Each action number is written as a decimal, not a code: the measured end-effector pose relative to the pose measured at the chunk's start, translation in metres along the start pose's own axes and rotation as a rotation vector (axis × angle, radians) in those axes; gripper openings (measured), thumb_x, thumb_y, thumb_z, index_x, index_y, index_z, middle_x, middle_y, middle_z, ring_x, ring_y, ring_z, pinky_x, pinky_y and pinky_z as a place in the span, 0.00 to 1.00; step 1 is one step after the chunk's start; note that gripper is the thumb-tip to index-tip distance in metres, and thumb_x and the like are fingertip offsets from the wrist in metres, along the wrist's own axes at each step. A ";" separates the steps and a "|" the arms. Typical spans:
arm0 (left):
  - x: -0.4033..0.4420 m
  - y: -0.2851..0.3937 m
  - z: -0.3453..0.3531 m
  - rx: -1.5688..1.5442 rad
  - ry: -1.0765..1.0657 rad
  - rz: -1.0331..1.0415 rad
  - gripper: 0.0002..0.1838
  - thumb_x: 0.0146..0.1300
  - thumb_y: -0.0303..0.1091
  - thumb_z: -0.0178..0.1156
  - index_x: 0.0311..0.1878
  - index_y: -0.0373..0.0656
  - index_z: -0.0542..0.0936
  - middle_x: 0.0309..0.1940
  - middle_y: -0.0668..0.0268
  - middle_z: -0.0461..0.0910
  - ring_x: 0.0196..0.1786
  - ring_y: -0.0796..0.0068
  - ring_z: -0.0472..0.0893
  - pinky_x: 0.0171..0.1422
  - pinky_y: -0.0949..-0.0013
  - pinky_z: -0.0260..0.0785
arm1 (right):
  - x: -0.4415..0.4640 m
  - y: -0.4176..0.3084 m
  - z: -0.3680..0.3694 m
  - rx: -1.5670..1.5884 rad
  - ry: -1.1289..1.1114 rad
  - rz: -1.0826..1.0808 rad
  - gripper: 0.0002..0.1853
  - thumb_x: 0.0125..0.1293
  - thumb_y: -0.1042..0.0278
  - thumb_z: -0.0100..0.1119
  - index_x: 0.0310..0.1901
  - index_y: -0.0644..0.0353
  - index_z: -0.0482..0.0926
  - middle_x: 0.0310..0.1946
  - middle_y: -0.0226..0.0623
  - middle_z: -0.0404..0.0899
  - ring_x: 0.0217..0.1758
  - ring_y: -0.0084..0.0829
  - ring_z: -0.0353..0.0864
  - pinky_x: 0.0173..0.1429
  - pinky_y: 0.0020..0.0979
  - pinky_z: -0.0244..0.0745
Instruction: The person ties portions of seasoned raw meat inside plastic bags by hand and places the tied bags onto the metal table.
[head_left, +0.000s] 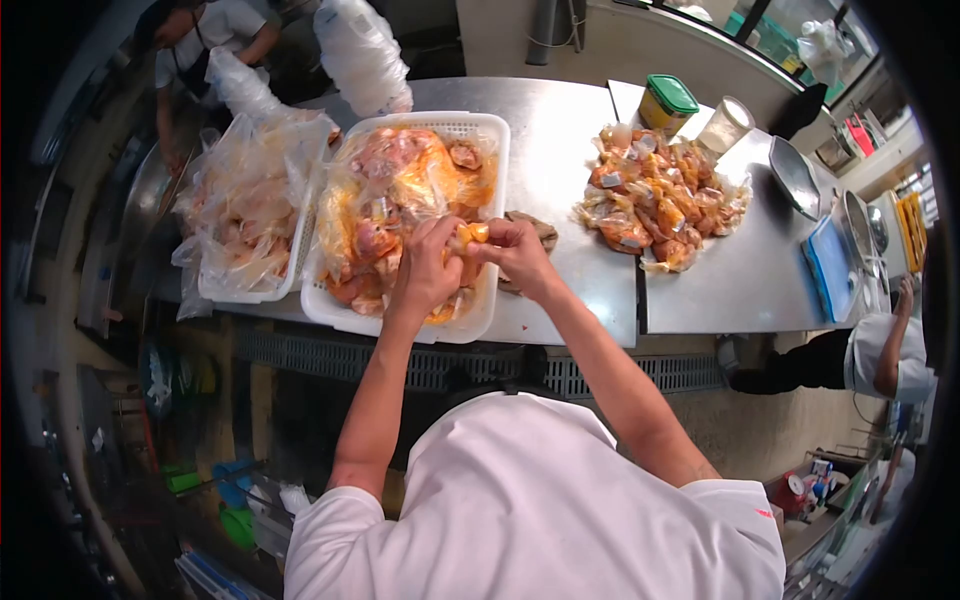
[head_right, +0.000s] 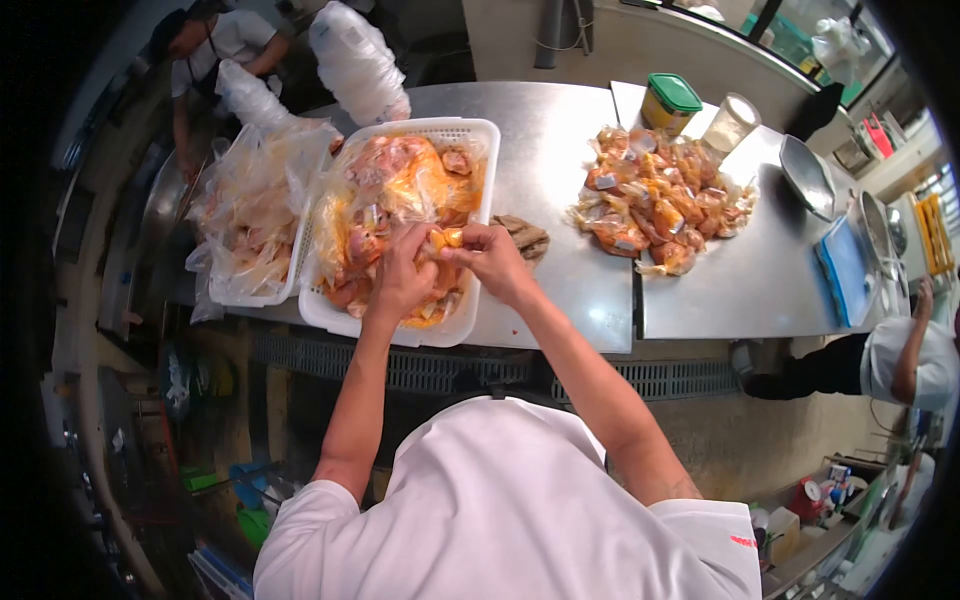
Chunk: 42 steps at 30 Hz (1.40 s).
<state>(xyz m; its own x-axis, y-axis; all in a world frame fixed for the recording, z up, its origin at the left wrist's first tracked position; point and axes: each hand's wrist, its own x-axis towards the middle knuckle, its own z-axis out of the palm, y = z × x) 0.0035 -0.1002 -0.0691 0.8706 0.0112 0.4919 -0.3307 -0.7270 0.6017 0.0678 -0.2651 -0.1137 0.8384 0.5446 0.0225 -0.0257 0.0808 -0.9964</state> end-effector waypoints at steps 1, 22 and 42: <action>-0.001 0.011 -0.002 -0.012 -0.007 0.008 0.12 0.56 0.24 0.66 0.42 0.35 0.78 0.40 0.47 0.80 0.41 0.44 0.80 0.45 0.53 0.72 | -0.005 -0.002 0.003 -0.005 0.015 0.001 0.09 0.62 0.69 0.73 0.35 0.66 0.85 0.31 0.30 0.84 0.34 0.21 0.80 0.41 0.27 0.75; 0.001 -0.040 -0.010 0.095 -0.092 -0.303 0.15 0.60 0.26 0.66 0.52 0.40 0.83 0.34 0.55 0.82 0.38 0.65 0.83 0.45 0.59 0.75 | -0.008 -0.020 -0.128 -0.651 0.762 -0.284 0.24 0.58 0.79 0.69 0.58 0.62 0.78 0.56 0.42 0.80 0.53 0.35 0.84 0.44 0.31 0.88; 0.062 -0.025 -0.090 0.023 0.180 0.047 0.10 0.52 0.21 0.74 0.39 0.34 0.86 0.35 0.60 0.84 0.36 0.68 0.84 0.42 0.69 0.74 | 0.095 -0.092 -0.001 -0.689 -0.310 -0.466 0.20 0.61 0.72 0.69 0.55 0.62 0.80 0.46 0.45 0.85 0.48 0.45 0.83 0.54 0.40 0.77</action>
<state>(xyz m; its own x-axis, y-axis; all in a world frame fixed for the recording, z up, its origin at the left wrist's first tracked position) 0.0331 -0.0196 0.0027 0.7745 0.0983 0.6249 -0.3590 -0.7452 0.5620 0.1506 -0.2212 -0.0201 0.4941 0.7914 0.3600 0.6988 -0.1152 -0.7060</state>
